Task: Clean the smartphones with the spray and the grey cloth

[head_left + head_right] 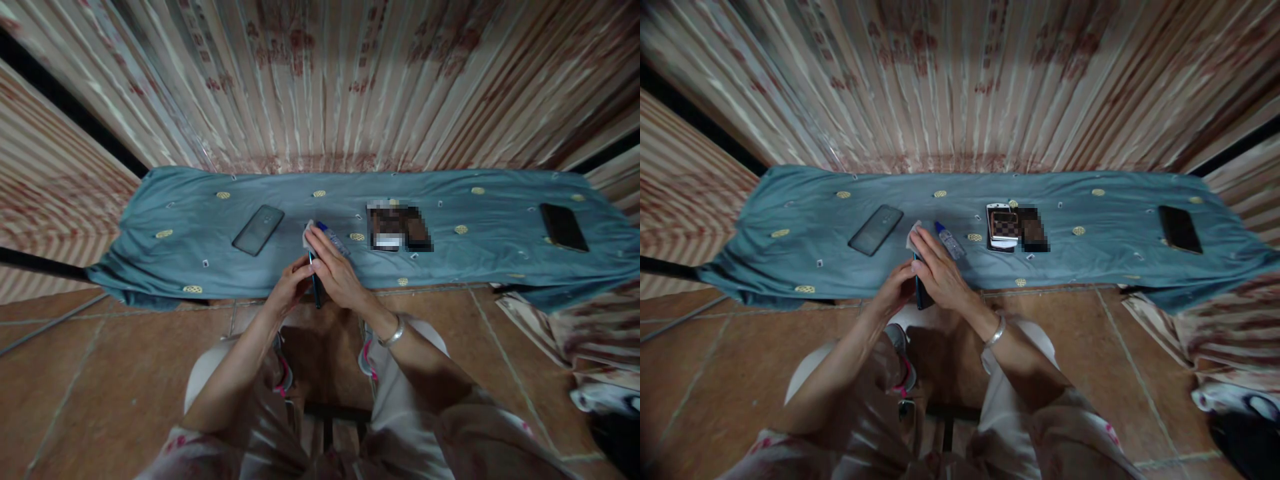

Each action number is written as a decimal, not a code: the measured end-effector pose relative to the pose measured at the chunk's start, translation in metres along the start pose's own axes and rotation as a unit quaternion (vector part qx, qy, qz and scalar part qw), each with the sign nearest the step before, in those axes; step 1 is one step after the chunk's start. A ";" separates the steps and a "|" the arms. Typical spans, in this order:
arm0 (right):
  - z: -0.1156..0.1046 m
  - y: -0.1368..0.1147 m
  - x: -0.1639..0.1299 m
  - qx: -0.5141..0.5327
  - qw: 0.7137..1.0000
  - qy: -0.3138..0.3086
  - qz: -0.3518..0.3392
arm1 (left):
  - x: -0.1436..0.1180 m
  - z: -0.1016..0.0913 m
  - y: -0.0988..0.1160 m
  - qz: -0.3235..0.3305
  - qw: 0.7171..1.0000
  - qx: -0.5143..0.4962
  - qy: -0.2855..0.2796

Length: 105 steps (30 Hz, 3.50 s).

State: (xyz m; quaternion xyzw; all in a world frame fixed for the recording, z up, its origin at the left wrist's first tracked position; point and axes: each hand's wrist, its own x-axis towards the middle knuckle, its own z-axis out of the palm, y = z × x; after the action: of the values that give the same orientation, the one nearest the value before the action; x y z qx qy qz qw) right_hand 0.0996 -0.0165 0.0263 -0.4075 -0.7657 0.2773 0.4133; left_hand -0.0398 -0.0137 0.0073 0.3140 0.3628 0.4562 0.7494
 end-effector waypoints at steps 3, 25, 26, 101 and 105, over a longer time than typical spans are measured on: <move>-0.002 0.004 0.004 0.002 1.000 0.013 0.010 | -0.001 0.002 -0.002 -0.011 1.000 0.010 -0.021; 0.003 0.019 0.011 0.062 0.994 0.037 0.085 | -0.006 0.008 0.011 -0.020 0.999 -0.008 -0.029; 0.003 0.020 0.011 0.064 0.994 0.034 0.085 | -0.006 0.008 0.012 -0.019 0.999 -0.014 -0.028; 0.015 0.006 -0.024 -0.032 0.998 0.050 -0.010 | 0.014 -0.023 0.031 0.169 0.964 -0.048 0.198; 0.013 0.006 -0.025 -0.074 0.996 0.032 -0.031 | 0.015 -0.026 0.029 0.168 0.961 -0.037 0.217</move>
State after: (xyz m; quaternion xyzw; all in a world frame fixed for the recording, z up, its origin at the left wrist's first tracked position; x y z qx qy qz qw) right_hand 0.0993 -0.0359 0.0053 -0.4215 -0.7825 0.1939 0.4153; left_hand -0.0697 0.0152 0.0132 0.2356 0.4419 0.6459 0.5763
